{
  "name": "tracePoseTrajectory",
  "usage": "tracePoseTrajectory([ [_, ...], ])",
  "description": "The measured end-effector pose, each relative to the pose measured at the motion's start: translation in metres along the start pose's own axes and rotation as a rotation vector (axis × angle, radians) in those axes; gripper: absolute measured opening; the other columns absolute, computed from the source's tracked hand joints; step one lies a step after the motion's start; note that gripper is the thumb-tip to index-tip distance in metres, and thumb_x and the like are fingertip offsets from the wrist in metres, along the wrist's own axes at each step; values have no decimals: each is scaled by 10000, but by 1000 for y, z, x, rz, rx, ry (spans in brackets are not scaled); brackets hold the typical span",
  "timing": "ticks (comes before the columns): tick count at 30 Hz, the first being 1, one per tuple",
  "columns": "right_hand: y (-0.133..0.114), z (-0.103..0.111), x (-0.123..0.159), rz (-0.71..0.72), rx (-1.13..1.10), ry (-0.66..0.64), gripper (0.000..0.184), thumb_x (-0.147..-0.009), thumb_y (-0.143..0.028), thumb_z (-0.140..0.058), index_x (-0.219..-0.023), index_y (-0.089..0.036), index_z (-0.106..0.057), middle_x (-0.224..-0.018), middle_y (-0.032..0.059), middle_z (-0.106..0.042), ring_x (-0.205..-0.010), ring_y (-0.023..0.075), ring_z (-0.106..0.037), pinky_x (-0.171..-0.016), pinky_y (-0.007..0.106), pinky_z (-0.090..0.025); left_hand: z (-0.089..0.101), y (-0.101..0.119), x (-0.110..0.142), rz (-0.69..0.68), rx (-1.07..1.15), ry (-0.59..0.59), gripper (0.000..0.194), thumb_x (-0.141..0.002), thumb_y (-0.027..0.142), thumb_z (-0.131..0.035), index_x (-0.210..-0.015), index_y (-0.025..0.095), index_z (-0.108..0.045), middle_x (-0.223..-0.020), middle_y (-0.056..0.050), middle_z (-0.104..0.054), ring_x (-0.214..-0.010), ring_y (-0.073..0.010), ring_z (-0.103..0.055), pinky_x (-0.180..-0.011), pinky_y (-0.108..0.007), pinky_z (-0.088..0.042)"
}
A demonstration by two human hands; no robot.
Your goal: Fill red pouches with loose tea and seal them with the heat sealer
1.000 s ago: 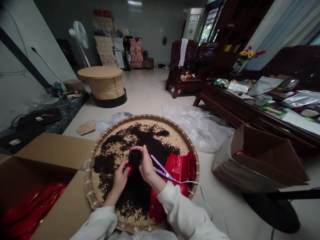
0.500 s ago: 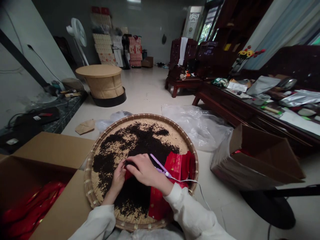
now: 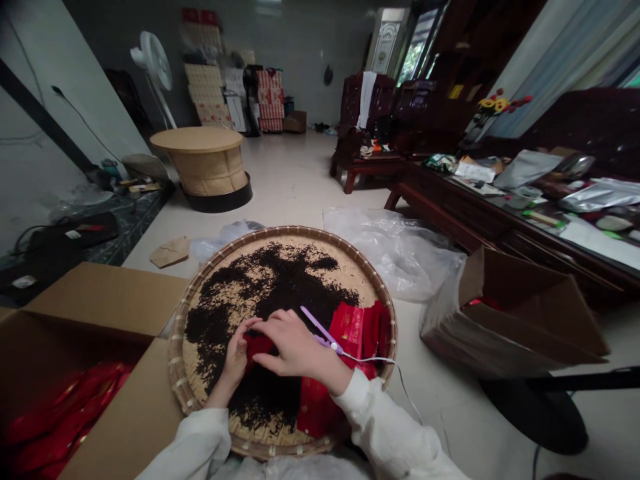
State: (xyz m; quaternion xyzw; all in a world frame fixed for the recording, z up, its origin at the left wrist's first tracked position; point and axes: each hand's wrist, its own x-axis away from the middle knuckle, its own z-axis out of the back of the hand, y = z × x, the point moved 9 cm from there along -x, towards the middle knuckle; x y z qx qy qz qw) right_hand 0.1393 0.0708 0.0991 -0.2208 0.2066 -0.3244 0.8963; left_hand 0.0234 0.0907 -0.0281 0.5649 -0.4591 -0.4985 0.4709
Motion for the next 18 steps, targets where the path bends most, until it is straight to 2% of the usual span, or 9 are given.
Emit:
tracePoseTrajectory([
  [4, 6, -20, -1, -44, 112, -101, 197, -823, -335, -674, -910, -158, -671, -922, 94, -683, -1060, 268, -508, -851, 384, -395, -8, 4, 1, 8, -4, -76, 830, -617, 839, -502, -1062, 150, -627, -1100, -158, -664, -1026, -320, -624, -932, -411, -453],
  [7, 16, -25, -1, -43, 130, -59, 171, -885, -307, -610, -793, -177, -673, -843, 70, -700, -1123, 262, -503, -933, 412, -348, -16, 0, 4, 88, 80, -175, 816, -616, 792, -576, -1127, 157, -586, -1067, -147, -677, -991, -307, -639, -867, -392, -488],
  [9, 25, -23, 0, -55, 114, 0, 185, -919, -278, -560, -798, -188, -667, -834, 60, -703, -1119, 239, -524, -980, 424, -316, -24, -5, 8, 166, 95, -273, 798, -571, 683, -716, -1161, 166, -567, -1032, -119, -692, -960, -291, -646, -824, -368, -504],
  [11, 36, -18, 1, -96, 73, 51, 195, -944, -267, -516, -829, -189, -652, -877, 57, -701, -1062, 206, -565, -998, 418, -312, -29, -11, 14, 238, -4, -359, 692, -522, 489, -826, -1091, 161, -611, -963, -79, -709, -894, -262, -650, -805, -352, -504],
  [13, 45, -17, 1, -142, 25, 50, 224, -964, -273, -475, -825, -183, -627, -881, 47, -692, -934, 170, -608, -994, 406, -332, -31, -18, 18, 301, -148, -399, 469, -543, 323, -815, -946, 141, -657, -831, -42, -714, -753, -218, -640, -733, -328, -507],
  [15, 51, -21, 0, -175, -5, -1, 268, -979, -273, -436, -786, -180, -597, -805, 18, -674, -788, 144, -614, -981, 400, -354, -31, -22, 20, 337, -241, -389, 276, -587, 241, -756, -823, 128, -666, -698, -15, -689, -623, -181, -601, -643, -301, -492],
  [18, 48, -26, -1, -165, -9, -80, 281, -985, -241, -412, -772, -178, -584, -774, 4, -659, -765, 142, -610, -1001, 423, -344, -31, -20, 19, 311, -280, -344, 209, -575, 186, -737, -767, 125, -680, -670, -11, -686, -612, -171, -586, -626, -278, -474],
])
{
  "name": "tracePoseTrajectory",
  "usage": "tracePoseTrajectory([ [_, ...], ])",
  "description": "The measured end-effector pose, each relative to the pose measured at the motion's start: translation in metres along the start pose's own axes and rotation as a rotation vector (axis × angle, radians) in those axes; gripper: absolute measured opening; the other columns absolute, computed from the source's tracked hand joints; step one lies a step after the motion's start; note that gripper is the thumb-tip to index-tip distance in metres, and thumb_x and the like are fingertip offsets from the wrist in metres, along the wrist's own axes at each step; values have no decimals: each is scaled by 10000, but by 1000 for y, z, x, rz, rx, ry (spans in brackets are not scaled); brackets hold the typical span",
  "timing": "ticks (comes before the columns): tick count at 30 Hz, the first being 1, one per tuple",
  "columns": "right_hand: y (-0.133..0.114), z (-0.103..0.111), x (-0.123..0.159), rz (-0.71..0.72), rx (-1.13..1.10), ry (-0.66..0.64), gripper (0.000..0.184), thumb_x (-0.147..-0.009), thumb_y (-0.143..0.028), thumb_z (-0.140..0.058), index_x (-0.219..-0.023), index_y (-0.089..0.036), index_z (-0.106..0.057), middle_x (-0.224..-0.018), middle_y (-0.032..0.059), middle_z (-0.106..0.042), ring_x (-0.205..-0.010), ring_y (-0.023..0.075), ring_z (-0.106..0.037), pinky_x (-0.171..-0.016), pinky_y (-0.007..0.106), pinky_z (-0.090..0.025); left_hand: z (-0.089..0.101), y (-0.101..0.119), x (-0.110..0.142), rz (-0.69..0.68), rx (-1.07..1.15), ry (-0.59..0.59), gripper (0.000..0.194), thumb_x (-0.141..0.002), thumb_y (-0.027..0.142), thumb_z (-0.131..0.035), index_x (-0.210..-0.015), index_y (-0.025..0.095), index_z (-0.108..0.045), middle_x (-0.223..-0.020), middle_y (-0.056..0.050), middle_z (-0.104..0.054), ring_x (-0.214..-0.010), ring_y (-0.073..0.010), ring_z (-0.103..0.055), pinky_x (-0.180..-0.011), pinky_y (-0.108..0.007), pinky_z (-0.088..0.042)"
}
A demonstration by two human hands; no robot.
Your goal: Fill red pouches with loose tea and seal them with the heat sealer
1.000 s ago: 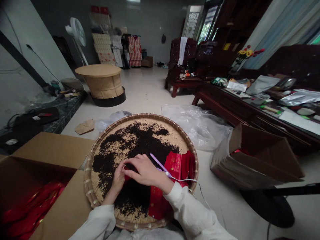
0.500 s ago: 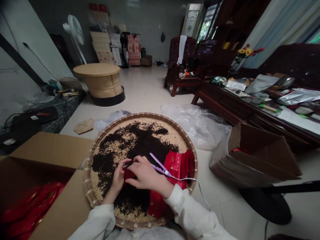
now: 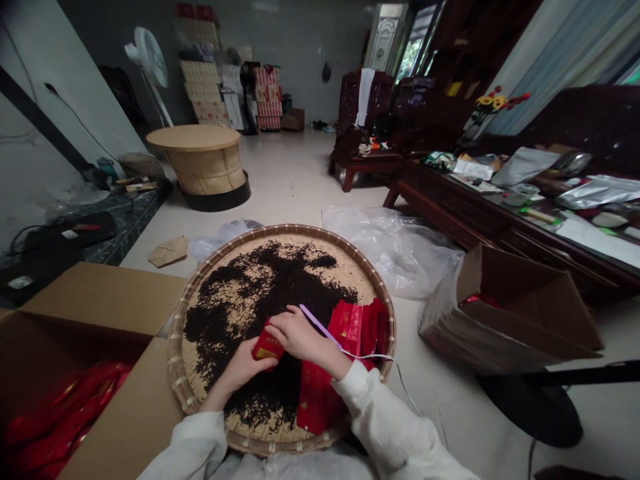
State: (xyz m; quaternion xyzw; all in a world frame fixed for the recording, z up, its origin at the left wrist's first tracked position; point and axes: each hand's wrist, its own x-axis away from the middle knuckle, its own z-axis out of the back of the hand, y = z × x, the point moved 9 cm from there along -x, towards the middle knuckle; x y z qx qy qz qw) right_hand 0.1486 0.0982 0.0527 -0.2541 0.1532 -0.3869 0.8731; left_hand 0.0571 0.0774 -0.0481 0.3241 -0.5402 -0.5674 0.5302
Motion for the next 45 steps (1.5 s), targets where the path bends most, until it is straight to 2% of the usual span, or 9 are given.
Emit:
tracePoseTrajectory([
  [7, -25, 20, 13, 109, 128, 74, 77, -874, -247, -615, -907, -185, -648, -917, 79, -694, -1132, 256, -529, -948, 405, -378, 9, 7, -2, -61, 99, 94, 233, -586, 310, -758, -709, 127, -682, -657, -9, -674, -630, -171, -570, -629, -274, -464],
  [11, -32, 16, 18, 107, 290, 43, 46, -874, -197, -604, -873, -168, -641, -877, 104, -697, -1088, 270, -553, -905, 401, -391, 14, 7, -2, -85, 89, 155, 245, -595, 344, -756, -686, 136, -664, -615, 15, -644, -605, -160, -547, -614, -268, -460],
  [15, -30, 2, 16, 91, 323, -54, 149, -915, -207, -543, -812, -167, -643, -815, 94, -681, -892, 220, -619, -848, 361, -415, -1, 6, 1, -63, 86, 73, 335, -528, 223, -798, -826, 137, -672, -694, 13, -682, -653, -167, -588, -614, -252, -474],
  [21, -14, 14, 15, 75, -149, -123, 278, -842, -352, -655, -1049, -170, -619, -914, 50, -689, -794, 170, -628, -707, 257, -450, -12, 6, 8, -18, 217, -47, 504, -505, 220, -815, -969, 124, -644, -820, -45, -724, -738, -208, -652, -700, -311, -523],
  [24, -5, 14, 15, 54, -273, -180, 146, -887, -307, -590, -870, -166, -623, -756, -6, -651, -648, 121, -578, -611, 213, -413, -10, 9, 8, -26, 230, -70, 542, -500, 227, -818, -1008, 140, -648, -899, -55, -734, -818, -233, -666, -758, -337, -531],
  [28, 0, 10, 11, 42, -151, -156, 231, -950, -257, -477, -761, -169, -575, -643, -27, -578, -567, 103, -500, -585, 211, -365, -9, 11, 10, -51, 81, -74, 544, -505, 183, -805, -1028, 145, -663, -932, -44, -739, -852, -235, -655, -791, -330, -519],
  [35, -6, 10, 9, 49, 6, -106, 167, -937, -234, -511, -839, -161, -625, -726, 19, -657, -640, 134, -579, -637, 232, -399, -12, 7, 8, -37, 21, -76, 454, -528, 173, -786, -966, 124, -678, -835, -35, -730, -739, -199, -632, -694, -275, -498],
  [39, -22, 11, 15, 125, 33, -109, 99, -884, -215, -591, -922, -157, -662, -861, 61, -700, -792, 174, -633, -718, 250, -441, -5, 3, 5, -39, 42, 31, 352, -567, 200, -760, -906, 131, -691, -792, -31, -730, -710, -194, -630, -680, -274, -495],
  [45, -32, 1, 19, 161, 136, -171, 161, -888, -161, -554, -934, -220, -697, -872, 33, -709, -786, 167, -645, -744, 264, -455, -4, 4, 5, -127, -83, 91, 290, -607, 255, -752, -869, 140, -704, -703, -7, -712, -666, -181, -608, -644, -257, -491],
])
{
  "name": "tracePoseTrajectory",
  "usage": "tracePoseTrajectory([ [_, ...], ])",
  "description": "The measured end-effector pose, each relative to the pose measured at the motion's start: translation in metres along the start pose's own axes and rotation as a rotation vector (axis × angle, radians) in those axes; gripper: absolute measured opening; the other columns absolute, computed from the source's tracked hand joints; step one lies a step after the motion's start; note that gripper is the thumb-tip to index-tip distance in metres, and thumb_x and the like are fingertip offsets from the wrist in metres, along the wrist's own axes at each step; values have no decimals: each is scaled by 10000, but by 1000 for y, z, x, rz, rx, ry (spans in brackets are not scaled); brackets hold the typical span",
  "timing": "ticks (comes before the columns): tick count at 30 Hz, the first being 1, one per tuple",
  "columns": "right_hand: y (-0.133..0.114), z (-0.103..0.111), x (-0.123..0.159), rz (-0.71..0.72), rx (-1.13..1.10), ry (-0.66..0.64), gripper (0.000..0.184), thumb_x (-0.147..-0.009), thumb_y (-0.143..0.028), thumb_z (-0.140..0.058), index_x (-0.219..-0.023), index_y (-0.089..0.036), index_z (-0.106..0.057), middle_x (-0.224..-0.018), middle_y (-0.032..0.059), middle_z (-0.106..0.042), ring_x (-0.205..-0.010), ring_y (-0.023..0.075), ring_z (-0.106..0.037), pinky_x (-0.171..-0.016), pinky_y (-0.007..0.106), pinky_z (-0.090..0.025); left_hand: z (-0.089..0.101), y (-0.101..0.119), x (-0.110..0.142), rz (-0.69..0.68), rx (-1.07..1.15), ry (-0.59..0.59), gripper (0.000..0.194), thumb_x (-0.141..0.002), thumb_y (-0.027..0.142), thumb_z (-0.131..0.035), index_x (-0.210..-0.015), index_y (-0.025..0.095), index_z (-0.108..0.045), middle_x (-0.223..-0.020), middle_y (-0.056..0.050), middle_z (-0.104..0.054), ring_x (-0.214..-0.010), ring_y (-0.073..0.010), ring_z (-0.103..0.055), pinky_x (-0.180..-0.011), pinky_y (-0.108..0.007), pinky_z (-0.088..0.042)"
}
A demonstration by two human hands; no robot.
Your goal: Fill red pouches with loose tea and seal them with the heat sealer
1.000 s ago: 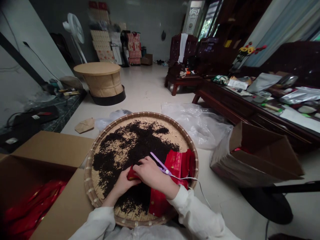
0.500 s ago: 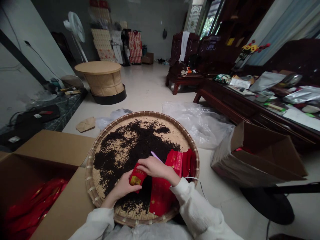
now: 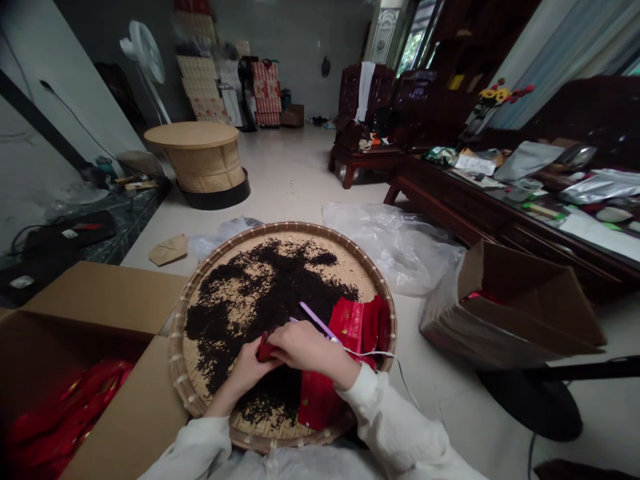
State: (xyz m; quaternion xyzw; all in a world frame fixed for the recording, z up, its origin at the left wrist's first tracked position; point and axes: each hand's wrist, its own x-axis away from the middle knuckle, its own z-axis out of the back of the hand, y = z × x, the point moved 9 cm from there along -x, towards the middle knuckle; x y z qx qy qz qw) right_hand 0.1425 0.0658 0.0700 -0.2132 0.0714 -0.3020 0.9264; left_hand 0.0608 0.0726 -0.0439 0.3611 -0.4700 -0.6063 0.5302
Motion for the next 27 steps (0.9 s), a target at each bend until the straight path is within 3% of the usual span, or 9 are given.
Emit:
tracePoseTrajectory([
  [3, -8, 3, 5, 62, 67, 78, 164, -919, -205, -524, -991, -203, -671, -875, 56, -700, -810, 176, -630, -795, 302, -464, 4, 5, 2, -41, 59, 29, 252, -628, 308, -737, -816, 142, -707, -723, -27, -725, -682, -202, -632, -659, -290, -520],
  [8, -20, 28, 27, 144, 19, 382, 406, -945, -377, -471, -1277, -146, -509, -1080, 151, -624, -952, 220, -583, -756, 327, -499, 19, 35, 9, -235, 122, 98, 216, -665, 305, -693, -850, 202, -738, -842, -69, -757, -772, -253, -682, -757, -371, -549],
  [10, -19, 28, 31, 145, -28, 417, 470, -921, -450, -495, -1272, -138, -514, -1058, 153, -618, -930, 228, -575, -742, 342, -508, 18, 47, 12, -311, 129, 80, 188, -688, 290, -673, -843, 207, -740, -835, -73, -757, -762, -246, -692, -751, -368, -554],
  [12, -15, 22, 32, 147, -103, 418, 374, -938, -425, -473, -1189, -170, -580, -995, 126, -637, -876, 209, -577, -729, 337, -510, 17, 52, 13, -332, 126, 69, 190, -697, 280, -678, -858, 204, -741, -863, -79, -759, -793, -243, -699, -773, -362, -553],
  [14, -6, 15, 31, 119, -198, 434, 293, -963, -372, -438, -1068, -196, -647, -935, 103, -657, -838, 190, -583, -722, 325, -507, 15, 50, 13, -295, 118, 54, 251, -673, 285, -719, -907, 199, -739, -914, -84, -761, -843, -247, -699, -806, -354, -545],
  [17, 14, 4, 27, 18, -324, 450, 310, -946, -411, -473, -932, -201, -701, -828, 83, -672, -790, 183, -597, -696, 312, -502, 16, 42, 13, -194, 145, 53, 339, -650, 338, -745, -950, 181, -736, -929, -84, -763, -843, -247, -691, -779, -323, -542],
  [22, 56, -21, 18, -261, -636, 440, 371, -823, -520, -620, -761, -171, -729, -641, 22, -649, -582, 127, -567, -534, 232, -441, 19, 24, 9, 1, 141, 95, 341, -766, 452, -603, -674, 148, -726, -626, -25, -706, -600, -178, -604, -573, -248, -475],
  [25, 75, -41, 13, -415, -852, 411, 384, -740, -527, -683, -651, -154, -694, -535, -18, -593, -474, 91, -495, -446, 202, -378, 18, 16, 7, 97, 201, 108, 422, -733, 512, -641, -552, 132, -664, -516, 5, -620, -514, -138, -531, -500, -221, -403],
  [27, 81, -52, 11, -467, -937, 401, 381, -705, -518, -705, -618, -150, -670, -508, -29, -567, -439, 80, -462, -419, 199, -358, 14, 11, 7, 155, 329, 96, 420, -684, 536, -698, -590, 129, -670, -537, 4, -630, -528, -140, -550, -520, -222, -418],
])
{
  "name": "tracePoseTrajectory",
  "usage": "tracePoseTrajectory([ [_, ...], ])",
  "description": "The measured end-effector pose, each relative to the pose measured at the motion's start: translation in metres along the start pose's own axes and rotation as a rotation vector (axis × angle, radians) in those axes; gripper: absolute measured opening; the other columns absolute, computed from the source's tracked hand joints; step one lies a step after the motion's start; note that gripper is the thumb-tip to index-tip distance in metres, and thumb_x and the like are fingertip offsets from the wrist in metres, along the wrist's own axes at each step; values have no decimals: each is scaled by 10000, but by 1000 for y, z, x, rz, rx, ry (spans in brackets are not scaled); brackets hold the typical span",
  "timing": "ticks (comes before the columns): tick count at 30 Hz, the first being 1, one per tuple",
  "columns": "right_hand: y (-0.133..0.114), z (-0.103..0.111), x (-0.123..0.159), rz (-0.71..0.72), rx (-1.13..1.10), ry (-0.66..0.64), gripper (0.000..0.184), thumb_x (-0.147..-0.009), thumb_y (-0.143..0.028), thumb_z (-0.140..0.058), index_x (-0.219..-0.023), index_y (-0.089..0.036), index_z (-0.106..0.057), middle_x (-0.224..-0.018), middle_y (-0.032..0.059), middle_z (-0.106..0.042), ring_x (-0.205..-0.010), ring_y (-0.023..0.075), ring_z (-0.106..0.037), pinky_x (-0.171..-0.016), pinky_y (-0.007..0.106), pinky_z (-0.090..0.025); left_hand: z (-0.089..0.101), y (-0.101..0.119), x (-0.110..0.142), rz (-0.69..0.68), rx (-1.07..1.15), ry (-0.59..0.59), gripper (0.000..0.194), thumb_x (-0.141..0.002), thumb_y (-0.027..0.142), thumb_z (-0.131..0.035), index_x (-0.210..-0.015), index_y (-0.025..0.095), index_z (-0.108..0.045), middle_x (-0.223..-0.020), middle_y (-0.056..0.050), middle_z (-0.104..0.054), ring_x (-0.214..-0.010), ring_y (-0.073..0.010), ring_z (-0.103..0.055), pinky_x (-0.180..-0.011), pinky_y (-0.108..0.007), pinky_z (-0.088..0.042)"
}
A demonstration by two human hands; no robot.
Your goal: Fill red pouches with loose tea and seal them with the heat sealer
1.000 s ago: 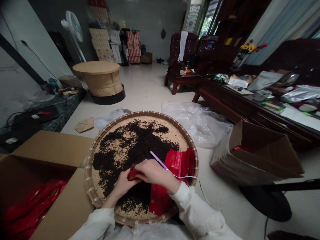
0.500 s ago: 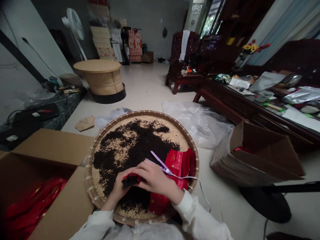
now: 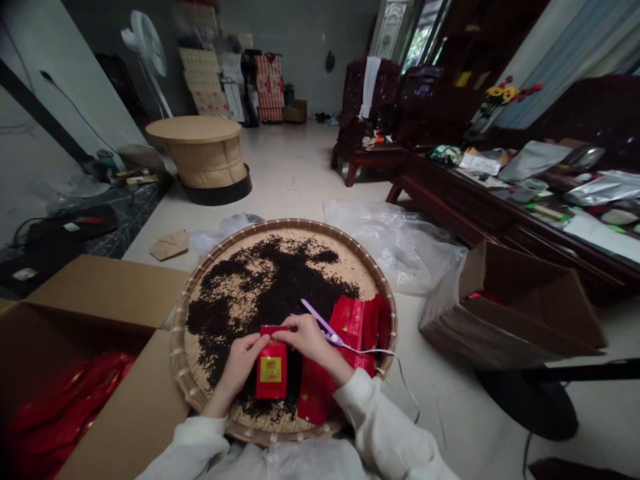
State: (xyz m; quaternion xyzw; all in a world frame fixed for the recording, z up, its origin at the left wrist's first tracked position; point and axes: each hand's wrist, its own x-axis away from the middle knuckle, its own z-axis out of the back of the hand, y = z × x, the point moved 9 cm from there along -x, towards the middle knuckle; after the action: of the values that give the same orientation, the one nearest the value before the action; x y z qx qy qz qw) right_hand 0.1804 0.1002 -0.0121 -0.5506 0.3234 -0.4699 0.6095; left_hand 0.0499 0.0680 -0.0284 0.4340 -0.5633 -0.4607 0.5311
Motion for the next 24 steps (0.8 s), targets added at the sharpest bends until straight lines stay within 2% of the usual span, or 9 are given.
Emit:
tracePoseTrajectory([
  [2, 5, -2, -2, -17, -37, 8, 371, -692, -510, -713, -626, -149, -660, -517, -29, -564, -442, 82, -464, -423, 203, -370, -8, -8, 2, 101, 207, -77, 430, -644, 546, -746, -761, 134, -706, -654, -22, -695, -607, -171, -621, -602, -249, -475],
  [5, 2, -5, -1, 14, -29, 10, 348, -750, -496, -666, -807, -153, -687, -583, -19, -588, -475, 98, -498, -454, 221, -420, -26, -23, 12, 302, 495, -240, 645, -628, 656, -711, -1010, 136, -683, -826, -100, -745, -711, -236, -696, -698, -334, -528],
  [7, -16, -5, 4, 153, 84, 42, 349, -799, -456, -636, -992, -168, -673, -744, 26, -640, -591, 134, -567, -528, 256, -477, -29, -33, 17, 396, 567, -268, 752, -652, 748, -608, -1054, 116, -669, -845, -140, -748, -725, -266, -713, -697, -370, -545],
  [10, -59, -6, 23, 503, 388, 140, 345, -831, -377, -631, -1118, -186, -628, -1078, 125, -613, -955, 232, -575, -778, 384, -505, -19, -50, 16, 445, 539, -149, 744, -729, 762, -498, -1061, 118, -667, -834, -140, -752, -756, -270, -718, -693, -375, -556],
  [13, -83, -16, 37, 683, 618, 140, 245, -868, -335, -598, -1054, -177, -623, -1068, 139, -599, -1004, 252, -520, -842, 432, -468, -2, -55, 10, 366, 403, -9, 684, -713, 740, -549, -993, 133, -693, -845, -111, -755, -826, -263, -702, -741, -361, -547],
  [16, -87, -24, 37, 691, 656, 13, 106, -896, -277, -558, -896, -185, -610, -887, 87, -630, -936, 226, -520, -819, 390, -466, 12, -45, 4, 186, 211, 45, 703, -617, 765, -611, -906, 134, -721, -906, -108, -753, -907, -276, -671, -844, -361, -513],
  [18, -86, -29, 37, 652, 612, -108, 66, -890, -234, -562, -845, -193, -590, -856, 65, -647, -1044, 232, -509, -899, 399, -442, 16, -38, 2, 78, 130, 18, 739, -591, 782, -609, -921, 132, -730, -976, -125, -744, -974, -294, -650, -921, -374, -474],
  [21, -87, -37, 42, 623, 558, -288, 63, -874, -220, -587, -817, -195, -579, -1059, 70, -663, -1281, 251, -391, -1055, 459, -328, 23, -35, 3, -5, 66, -7, 804, -517, 790, -650, -975, 134, -730, -1059, -157, -725, -1061, -336, -618, -983, -413, -432],
  [24, -91, -44, 53, 648, 529, -389, 103, -856, -243, -613, -774, -189, -583, -1208, 79, -623, -1353, 265, -319, -1111, 502, -236, 29, -40, 7, -39, 26, -23, 840, -442, 791, -685, -990, 156, -734, -1053, -152, -731, -1035, -348, -630, -953, -427, -456],
])
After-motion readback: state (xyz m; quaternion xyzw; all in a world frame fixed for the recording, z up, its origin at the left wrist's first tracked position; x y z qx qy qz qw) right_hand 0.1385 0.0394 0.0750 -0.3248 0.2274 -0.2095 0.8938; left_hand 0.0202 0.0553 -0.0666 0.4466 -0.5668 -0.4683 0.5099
